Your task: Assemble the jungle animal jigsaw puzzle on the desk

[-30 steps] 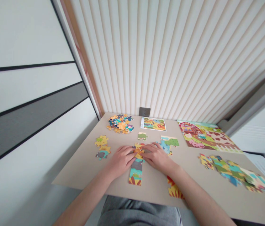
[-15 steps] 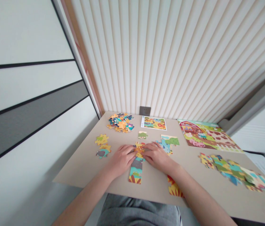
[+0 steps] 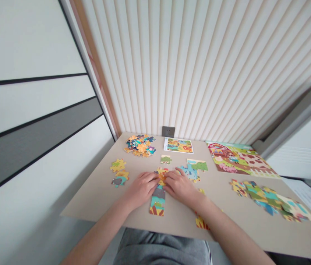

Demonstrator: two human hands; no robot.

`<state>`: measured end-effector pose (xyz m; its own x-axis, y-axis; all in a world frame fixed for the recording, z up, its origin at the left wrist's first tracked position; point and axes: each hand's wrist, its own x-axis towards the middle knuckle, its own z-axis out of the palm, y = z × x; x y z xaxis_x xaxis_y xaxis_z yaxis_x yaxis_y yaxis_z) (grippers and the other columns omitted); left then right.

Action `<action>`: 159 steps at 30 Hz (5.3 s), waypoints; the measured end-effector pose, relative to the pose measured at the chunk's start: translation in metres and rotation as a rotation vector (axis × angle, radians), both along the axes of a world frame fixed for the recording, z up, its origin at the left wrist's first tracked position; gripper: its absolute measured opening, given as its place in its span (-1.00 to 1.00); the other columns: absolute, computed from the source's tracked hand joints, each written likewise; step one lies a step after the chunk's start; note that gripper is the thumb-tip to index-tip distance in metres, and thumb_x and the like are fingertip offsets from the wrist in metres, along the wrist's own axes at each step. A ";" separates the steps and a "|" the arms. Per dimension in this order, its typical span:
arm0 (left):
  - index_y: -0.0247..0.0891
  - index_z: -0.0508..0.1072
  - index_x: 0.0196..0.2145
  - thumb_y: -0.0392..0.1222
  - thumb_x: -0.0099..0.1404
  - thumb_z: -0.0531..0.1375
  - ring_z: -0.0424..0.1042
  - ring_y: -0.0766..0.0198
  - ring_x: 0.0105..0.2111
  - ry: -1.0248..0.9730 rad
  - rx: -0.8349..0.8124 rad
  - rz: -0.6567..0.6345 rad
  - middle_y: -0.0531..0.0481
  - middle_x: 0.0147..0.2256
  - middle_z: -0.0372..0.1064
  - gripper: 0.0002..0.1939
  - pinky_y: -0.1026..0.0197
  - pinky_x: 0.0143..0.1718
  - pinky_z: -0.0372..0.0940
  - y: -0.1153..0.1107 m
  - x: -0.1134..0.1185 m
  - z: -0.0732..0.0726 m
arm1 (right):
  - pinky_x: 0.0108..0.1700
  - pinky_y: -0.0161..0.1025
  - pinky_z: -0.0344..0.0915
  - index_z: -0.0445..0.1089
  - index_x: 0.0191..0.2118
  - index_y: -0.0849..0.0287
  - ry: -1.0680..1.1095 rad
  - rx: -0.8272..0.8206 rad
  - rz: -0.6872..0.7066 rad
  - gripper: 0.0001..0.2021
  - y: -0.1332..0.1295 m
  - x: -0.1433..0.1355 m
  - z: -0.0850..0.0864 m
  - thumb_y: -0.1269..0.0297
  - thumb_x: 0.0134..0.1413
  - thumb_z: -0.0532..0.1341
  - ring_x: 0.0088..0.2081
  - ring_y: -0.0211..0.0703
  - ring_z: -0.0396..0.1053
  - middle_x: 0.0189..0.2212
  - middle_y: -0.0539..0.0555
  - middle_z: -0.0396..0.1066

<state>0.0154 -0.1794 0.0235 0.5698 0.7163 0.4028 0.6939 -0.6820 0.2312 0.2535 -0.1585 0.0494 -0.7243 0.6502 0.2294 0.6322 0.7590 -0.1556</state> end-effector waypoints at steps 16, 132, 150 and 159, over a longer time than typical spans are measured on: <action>-0.14 0.50 0.11 -0.28 0.46 0.15 0.44 0.06 0.09 -0.005 -0.007 -0.010 -0.10 0.08 0.46 -0.69 -0.09 0.18 0.36 0.000 -0.002 -0.003 | 0.35 0.10 0.10 0.35 0.28 0.09 -0.039 0.017 -0.092 -0.60 0.041 0.015 0.014 0.12 0.44 0.14 0.37 0.04 0.19 0.35 0.23 0.27; -0.27 0.48 0.05 0.05 0.43 0.16 0.48 -0.07 -0.14 0.112 0.054 0.778 -0.23 -0.16 0.49 -0.60 -0.05 -0.09 0.40 -0.035 -0.096 -0.014 | 0.07 0.02 0.40 0.52 -0.07 0.08 0.304 0.184 -0.730 -0.67 -0.105 0.225 -0.067 -0.02 0.35 0.13 -0.01 0.15 0.52 -0.04 0.16 0.58; -0.08 0.43 0.11 -0.18 0.51 0.10 0.54 0.10 -0.11 -0.318 0.004 0.293 -0.11 -0.08 0.43 -0.73 0.05 -0.07 0.50 -0.056 0.044 -0.004 | 0.10 0.11 0.37 0.49 0.07 -0.01 0.315 0.073 -0.330 -0.74 -0.118 0.072 0.008 0.31 0.38 0.13 0.06 0.13 0.45 0.01 0.15 0.53; -0.12 0.48 0.09 -0.25 0.51 0.06 0.44 0.06 0.09 -0.229 -0.026 0.249 -0.15 0.07 0.44 -0.70 -0.09 0.15 0.38 -0.044 0.010 -0.007 | 0.08 0.16 0.36 0.41 0.16 -0.04 0.235 -0.022 -0.335 -0.58 -0.114 0.018 0.002 0.18 0.20 0.37 0.08 0.22 0.42 0.09 0.16 0.49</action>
